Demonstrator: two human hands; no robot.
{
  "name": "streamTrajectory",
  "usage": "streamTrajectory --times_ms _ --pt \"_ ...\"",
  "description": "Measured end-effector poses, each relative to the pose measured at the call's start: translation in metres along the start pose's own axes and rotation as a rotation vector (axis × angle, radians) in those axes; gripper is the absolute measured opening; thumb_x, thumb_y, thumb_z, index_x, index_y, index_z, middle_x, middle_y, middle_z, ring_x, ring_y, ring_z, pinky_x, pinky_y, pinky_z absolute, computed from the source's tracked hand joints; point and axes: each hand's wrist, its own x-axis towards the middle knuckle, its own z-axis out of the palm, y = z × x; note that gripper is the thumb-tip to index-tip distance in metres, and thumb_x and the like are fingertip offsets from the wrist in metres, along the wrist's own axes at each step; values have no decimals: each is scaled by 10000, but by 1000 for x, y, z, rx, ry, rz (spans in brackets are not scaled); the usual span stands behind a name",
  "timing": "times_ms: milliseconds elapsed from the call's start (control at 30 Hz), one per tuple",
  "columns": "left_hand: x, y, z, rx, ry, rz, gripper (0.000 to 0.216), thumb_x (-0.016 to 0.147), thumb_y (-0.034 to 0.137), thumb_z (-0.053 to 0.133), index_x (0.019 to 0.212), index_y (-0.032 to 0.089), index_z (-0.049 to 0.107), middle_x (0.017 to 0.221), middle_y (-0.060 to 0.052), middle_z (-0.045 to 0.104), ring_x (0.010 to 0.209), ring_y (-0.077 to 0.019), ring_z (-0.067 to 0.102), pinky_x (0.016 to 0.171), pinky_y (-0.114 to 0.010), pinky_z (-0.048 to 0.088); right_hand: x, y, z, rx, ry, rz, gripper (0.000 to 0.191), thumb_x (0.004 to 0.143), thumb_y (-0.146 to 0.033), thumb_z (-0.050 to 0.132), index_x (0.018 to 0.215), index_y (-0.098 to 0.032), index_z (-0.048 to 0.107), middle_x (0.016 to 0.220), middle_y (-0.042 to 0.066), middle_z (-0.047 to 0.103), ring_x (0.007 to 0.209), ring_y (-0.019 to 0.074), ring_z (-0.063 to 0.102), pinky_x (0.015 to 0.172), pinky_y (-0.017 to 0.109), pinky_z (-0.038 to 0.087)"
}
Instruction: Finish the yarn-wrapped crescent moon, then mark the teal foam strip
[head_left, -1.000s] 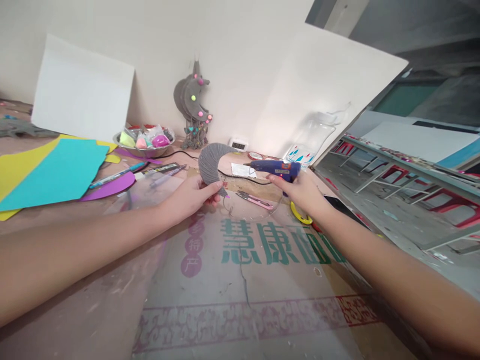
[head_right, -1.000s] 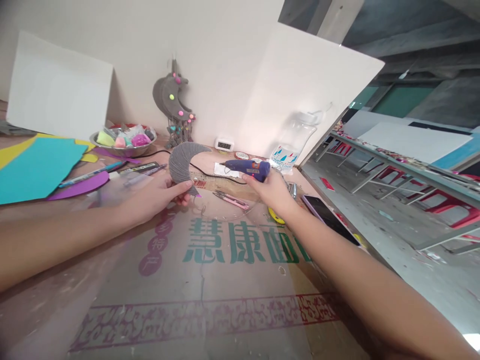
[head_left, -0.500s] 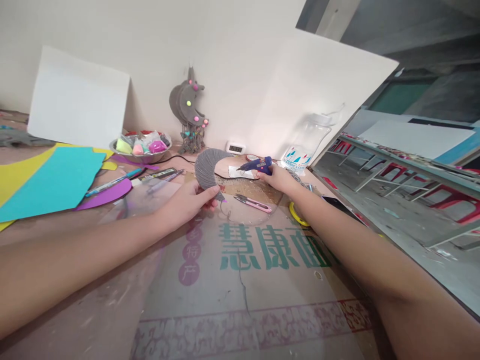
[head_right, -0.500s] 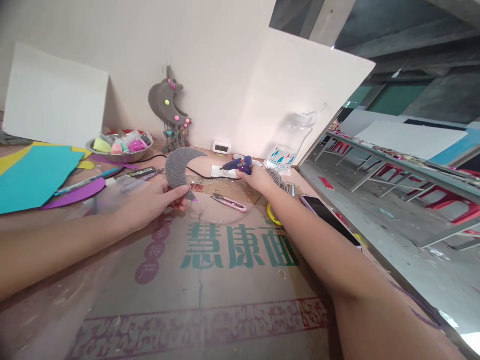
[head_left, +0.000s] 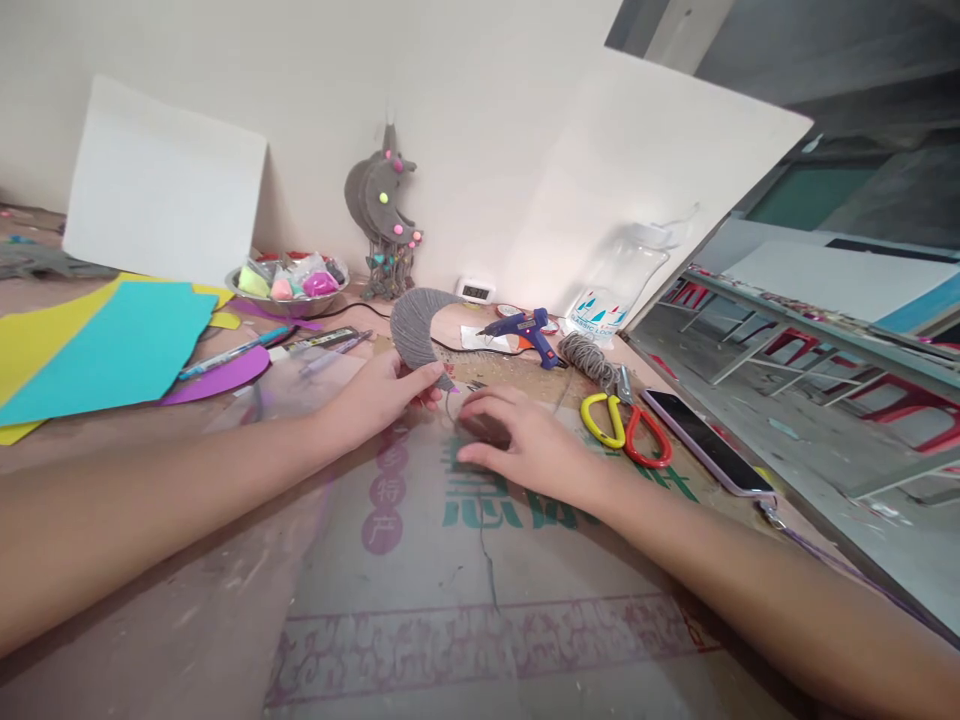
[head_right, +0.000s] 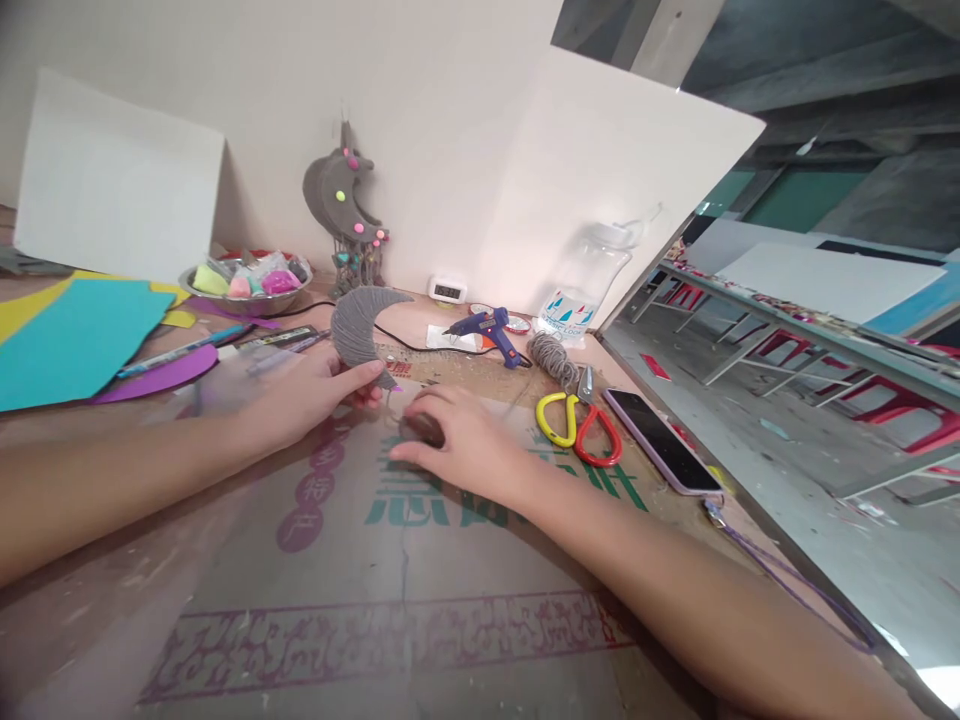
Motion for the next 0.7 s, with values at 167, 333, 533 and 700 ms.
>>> streamTrajectory --times_ms 167,333,533,700 --pt "0 0 -1 148 40 -7 316 814 448 531 657 174 551 626 -8 578 574 -135 517 534 -245 402 2 -4 11 99 12 -136 128 874 -325 561 877 -198 582 1020 70 609 991 190 541 884 348 434" --pt "1 -3 -1 108 45 7 239 786 395 583 823 159 581 679 -3 581 599 -134 541 544 -243 421 -3 -8 9 216 61 -66 116 930 -266 447 899 -202 539 847 28 636 793 140 580 744 278 456" --pt "-3 -2 2 -33 18 -54 615 770 296 609 1330 230 365 700 44 594 625 -145 624 591 -259 473 -9 -10 6 324 216 49 163 943 -270 409 898 -213 555 595 -39 529 540 98 500 558 222 405" --pt "-4 -4 1 141 -76 -74 284 844 416 499 968 190 616 758 -21 629 709 -166 613 578 -253 438 -9 -6 -2 472 361 116 203 940 -348 429 901 -212 574 597 -30 528 539 107 492 541 239 404"
